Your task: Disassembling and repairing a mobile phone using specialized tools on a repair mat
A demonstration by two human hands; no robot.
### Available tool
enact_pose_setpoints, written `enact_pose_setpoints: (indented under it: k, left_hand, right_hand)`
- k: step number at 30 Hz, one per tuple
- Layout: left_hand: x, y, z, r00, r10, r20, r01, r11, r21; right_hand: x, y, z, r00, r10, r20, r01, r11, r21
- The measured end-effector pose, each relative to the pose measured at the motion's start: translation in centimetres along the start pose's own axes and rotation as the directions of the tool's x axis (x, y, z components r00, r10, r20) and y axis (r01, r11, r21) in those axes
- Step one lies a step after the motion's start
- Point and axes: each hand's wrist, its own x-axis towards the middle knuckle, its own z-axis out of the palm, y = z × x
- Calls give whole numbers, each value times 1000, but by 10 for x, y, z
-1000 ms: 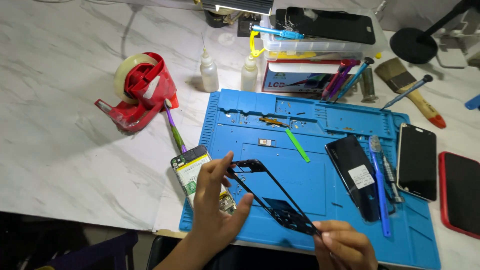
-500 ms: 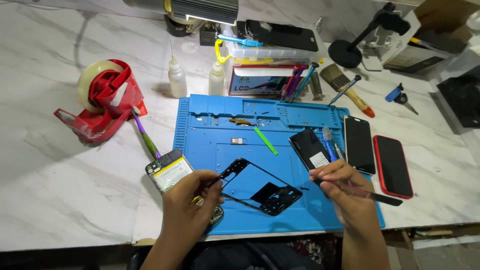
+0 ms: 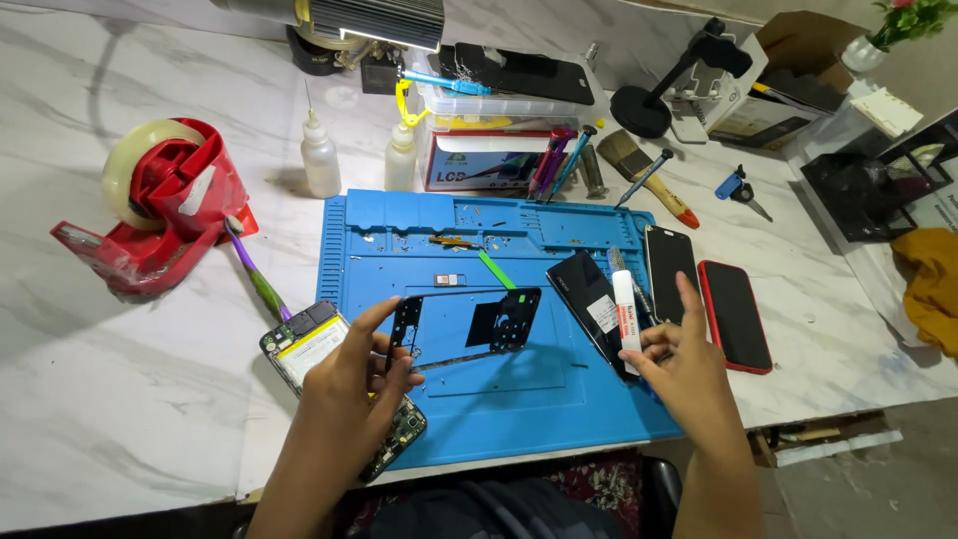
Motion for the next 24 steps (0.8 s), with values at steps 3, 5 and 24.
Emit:
enact_pose_setpoints:
  k: [3,5,24]
  left_hand:
    - [2,-5,2,999,8,48,-12,996,90]
    - [3,-9,3,998,36,43,-41,994,106]
    - [7,-19,6,943,334,6,-316,887,336]
  right_hand:
    - [12,36,15,949,-313,-43,295,927,-230]
    - [10,50,27,880,-463,-103,415,857,-306]
    - [-9,-9,73,422,-906,26,901,416,-123]
